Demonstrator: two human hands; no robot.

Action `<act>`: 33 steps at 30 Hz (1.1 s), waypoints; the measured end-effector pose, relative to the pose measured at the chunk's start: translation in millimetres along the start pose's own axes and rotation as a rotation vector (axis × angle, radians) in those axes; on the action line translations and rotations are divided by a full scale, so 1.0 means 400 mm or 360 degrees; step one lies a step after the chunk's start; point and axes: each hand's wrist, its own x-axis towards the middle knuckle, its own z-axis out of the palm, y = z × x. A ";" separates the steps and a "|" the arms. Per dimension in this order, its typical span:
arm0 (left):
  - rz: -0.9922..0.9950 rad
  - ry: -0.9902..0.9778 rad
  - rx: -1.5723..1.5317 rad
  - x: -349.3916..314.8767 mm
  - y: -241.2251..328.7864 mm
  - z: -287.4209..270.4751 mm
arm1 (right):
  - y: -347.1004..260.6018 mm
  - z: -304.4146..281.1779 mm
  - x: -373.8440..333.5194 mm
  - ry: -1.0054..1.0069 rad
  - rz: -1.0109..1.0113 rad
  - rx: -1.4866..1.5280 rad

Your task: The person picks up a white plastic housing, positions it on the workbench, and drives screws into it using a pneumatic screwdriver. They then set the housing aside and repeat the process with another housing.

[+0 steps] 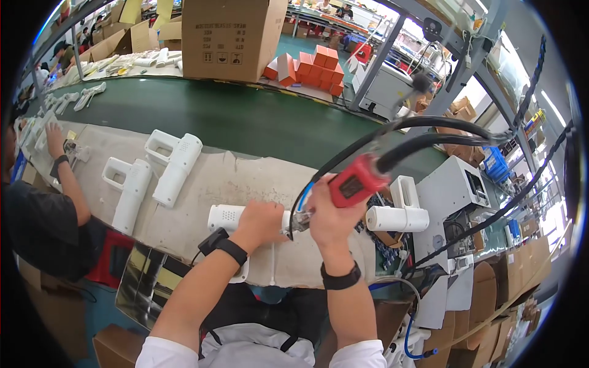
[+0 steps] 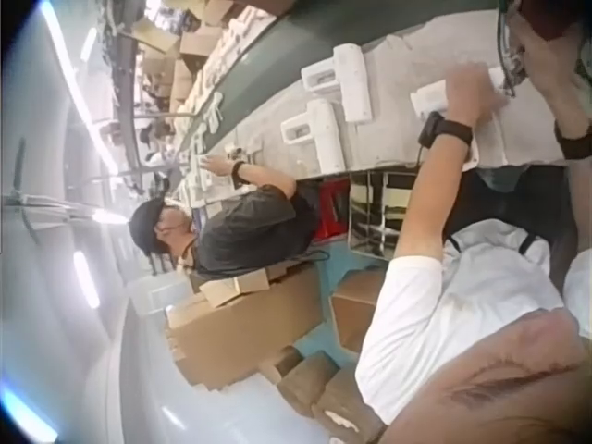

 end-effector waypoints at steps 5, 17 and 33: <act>0.0222 0.0129 0.0081 -0.018 -0.012 -0.026 | 0.049 -0.008 -0.010 -0.0080 -0.0092 -0.0092; -0.0092 -0.0453 -0.0096 -0.064 -0.080 -0.097 | -0.190 0.019 0.023 0.0091 -0.0088 0.0410; -0.0021 -0.0244 -0.0181 -0.035 -0.042 -0.037 | 0.064 0.063 0.058 0.0007 -0.0010 -0.0083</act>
